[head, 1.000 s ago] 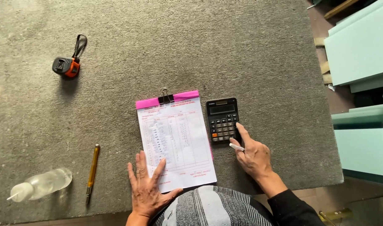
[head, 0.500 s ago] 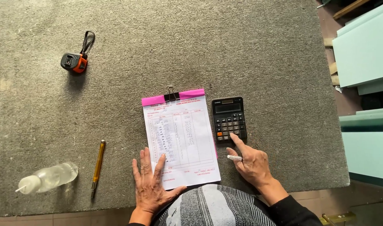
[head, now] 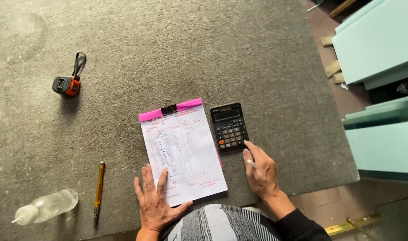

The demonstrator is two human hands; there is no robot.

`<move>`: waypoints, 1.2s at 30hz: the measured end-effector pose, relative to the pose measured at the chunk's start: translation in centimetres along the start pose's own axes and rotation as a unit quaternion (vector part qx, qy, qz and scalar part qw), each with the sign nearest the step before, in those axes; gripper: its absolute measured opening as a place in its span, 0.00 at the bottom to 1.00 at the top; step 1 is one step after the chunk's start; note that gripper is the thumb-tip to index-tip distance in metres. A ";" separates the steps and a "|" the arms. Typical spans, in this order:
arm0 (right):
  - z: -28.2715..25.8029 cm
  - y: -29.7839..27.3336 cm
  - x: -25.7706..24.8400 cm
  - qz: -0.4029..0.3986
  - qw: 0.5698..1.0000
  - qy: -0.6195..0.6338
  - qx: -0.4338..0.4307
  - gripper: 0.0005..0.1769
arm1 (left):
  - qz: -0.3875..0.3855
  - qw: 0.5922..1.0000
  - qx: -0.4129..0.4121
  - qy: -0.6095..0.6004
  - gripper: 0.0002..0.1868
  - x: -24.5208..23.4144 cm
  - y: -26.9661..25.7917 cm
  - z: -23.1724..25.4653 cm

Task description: Using a calculator to compute values and recording them on a paper form attached to a clipboard.

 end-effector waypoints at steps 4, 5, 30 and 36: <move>-3.1 -1.2 -0.7 0.010 0.989 0.126 0.080 0.41 | 0.005 0.999 -0.003 -0.043 0.73 0.2 0.1 -0.7; -2.5 -2.4 0.0 0.013 0.989 0.124 0.082 0.41 | 0.005 0.999 0.000 -0.047 0.73 0.0 -0.1 -0.9; -11.6 -4.9 8.1 0.128 0.989 0.066 -0.042 0.05 | -0.015 0.994 -0.103 -0.011 0.50 2.0 5.4 -8.7; -10.8 -3.5 10.4 0.151 0.980 0.124 0.029 0.03 | -0.025 0.993 -0.111 -0.034 0.56 2.0 5.5 -9.0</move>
Point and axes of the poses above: each hand's wrist, its own y-axis towards the middle knuckle, its own x-axis out of the palm, z = x × y, the point moved 4 cm from there along y, towards the middle knuckle, and after that the axes turned 5 degrees about z, right-handed, at the moved point
